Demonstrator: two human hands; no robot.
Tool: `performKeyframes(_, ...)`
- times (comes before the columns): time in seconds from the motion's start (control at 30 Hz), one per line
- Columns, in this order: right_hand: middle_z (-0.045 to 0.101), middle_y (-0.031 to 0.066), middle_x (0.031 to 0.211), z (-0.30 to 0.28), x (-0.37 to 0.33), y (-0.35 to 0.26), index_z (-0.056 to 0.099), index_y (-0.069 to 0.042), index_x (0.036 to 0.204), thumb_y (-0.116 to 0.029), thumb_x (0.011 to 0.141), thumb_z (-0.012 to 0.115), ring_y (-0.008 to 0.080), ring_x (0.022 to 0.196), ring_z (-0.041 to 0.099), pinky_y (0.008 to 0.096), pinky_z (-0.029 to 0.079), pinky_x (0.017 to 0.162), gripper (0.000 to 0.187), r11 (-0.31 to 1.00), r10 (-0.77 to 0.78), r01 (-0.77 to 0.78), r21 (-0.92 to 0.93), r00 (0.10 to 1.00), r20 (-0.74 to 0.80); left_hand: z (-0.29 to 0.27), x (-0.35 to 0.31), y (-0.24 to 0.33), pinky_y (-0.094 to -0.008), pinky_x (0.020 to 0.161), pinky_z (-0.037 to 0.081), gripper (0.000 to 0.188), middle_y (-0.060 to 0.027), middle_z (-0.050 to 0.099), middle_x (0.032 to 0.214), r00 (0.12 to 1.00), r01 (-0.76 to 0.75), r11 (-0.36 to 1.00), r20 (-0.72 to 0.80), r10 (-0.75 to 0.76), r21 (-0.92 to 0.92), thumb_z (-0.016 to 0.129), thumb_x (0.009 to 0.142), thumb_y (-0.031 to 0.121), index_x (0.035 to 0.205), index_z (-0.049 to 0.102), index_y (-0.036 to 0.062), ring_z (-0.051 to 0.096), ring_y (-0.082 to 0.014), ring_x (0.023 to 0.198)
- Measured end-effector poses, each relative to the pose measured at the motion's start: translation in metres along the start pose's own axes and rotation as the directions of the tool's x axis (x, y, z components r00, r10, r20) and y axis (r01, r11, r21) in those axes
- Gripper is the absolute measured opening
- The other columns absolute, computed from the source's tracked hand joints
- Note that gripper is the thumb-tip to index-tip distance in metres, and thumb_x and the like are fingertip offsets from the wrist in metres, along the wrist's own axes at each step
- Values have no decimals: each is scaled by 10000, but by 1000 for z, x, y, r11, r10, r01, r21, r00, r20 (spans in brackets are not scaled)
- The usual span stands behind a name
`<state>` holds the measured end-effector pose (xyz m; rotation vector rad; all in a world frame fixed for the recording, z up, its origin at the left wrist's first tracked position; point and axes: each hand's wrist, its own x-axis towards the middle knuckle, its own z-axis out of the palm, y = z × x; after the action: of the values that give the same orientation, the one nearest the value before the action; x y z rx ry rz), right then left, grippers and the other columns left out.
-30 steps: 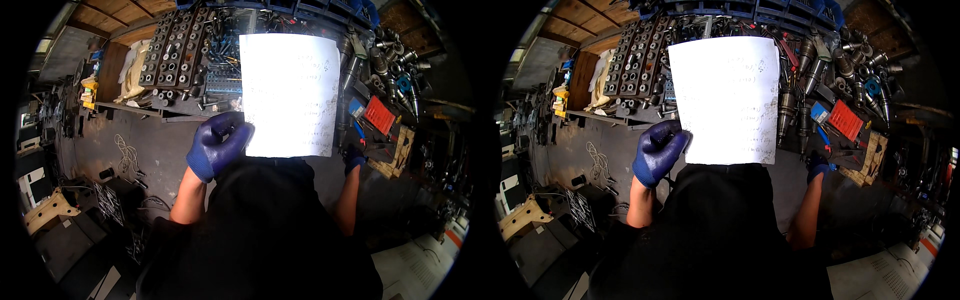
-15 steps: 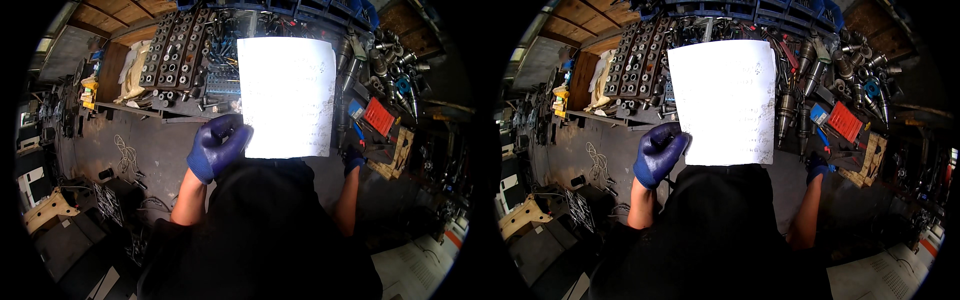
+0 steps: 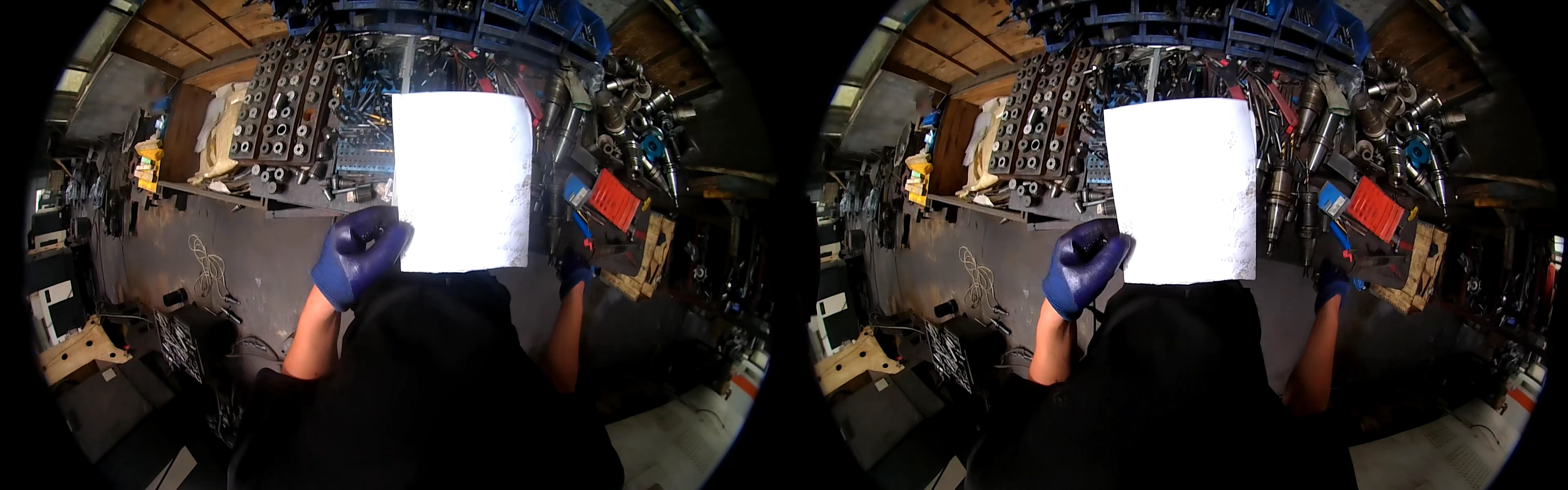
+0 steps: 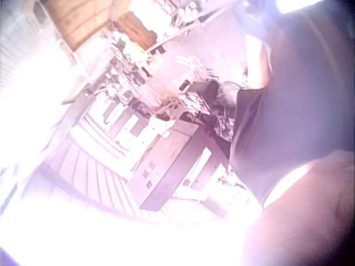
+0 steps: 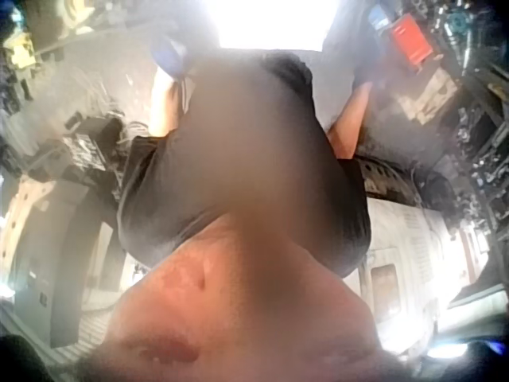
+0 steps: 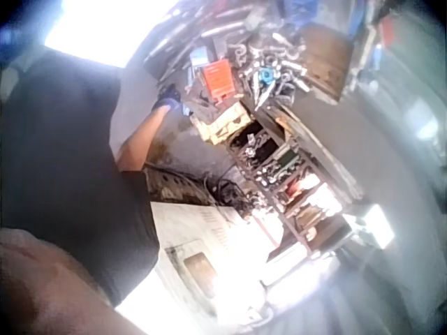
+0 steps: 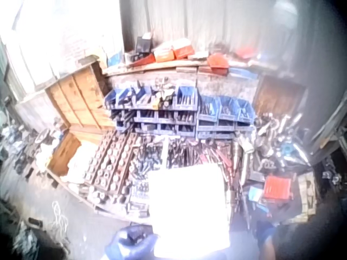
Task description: The person walks to a workbench, refers to a handwritten note, and picks up various metal CNC tool holders and components from the cluttered surface while holding a vernier caliper.
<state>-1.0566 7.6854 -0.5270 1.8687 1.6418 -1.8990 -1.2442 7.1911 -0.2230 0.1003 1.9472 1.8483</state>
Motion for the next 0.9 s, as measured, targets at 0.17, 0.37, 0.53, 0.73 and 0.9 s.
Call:
performKeyframes(0.17, 607, 65, 701, -2, 0, -1, 578, -133, 1033, -256, 937, 627, 185, 533, 572, 337, 407, 443, 164, 995, -2, 6, -95, 999, 40, 0, 6, -7, -237, 664, 457, 91, -2, 650, 805, 1000, 0, 999, 15, 0, 37, 635, 902, 19, 965, 682, -26, 557, -64, 736)
performKeyframes(0.37, 598, 62, 686, 18, -34, -16, 594, -119, 972, -248, 935, 626, 186, 507, 552, 340, 400, 439, 139, 996, -40, 41, 73, 999, -8, -10, 36, -51, -222, 672, 466, 63, 34, 637, 819, 989, 108, 993, -110, -103, 40, 693, 889, 43, 950, 699, 29, 546, -47, 747)
performKeyframes(0.53, 604, 59, 691, -12, 14, 23, 601, -115, 947, -266, 939, 618, 192, 505, 549, 339, 402, 445, 152, 943, -234, 231, -239, 972, 15, -36, 49, -41, -244, 587, 349, 141, 64, 512, 721, 957, 19, 993, -284, -52, -118, 689, 895, 138, 790, 629, 66, 438, -48, 665)
performKeyframes(0.73, 617, 61, 695, 13, -37, -28, 620, -121, 935, -281, 939, 613, 198, 540, 577, 341, 416, 452, 160, 994, 106, -106, -8, 994, 17, -84, 36, -46, -210, 540, 302, 94, 72, 483, 706, 851, -156, 985, -496, 172, 73, 632, 927, 111, 835, 615, 101, 421, -28, 613)
performKeyframes(0.9, 654, 75, 739, -1, -34, -18, 620, -124, 931, -306, 940, 600, 199, 573, 599, 337, 439, 482, 183, 995, 80, -75, -66, 993, 87, -61, 37, -41, -199, 518, 295, 60, 93, 513, 719, 903, -91, 995, -425, 63, -48, 652, 938, 134, 929, 660, 76, 412, -16, 601)
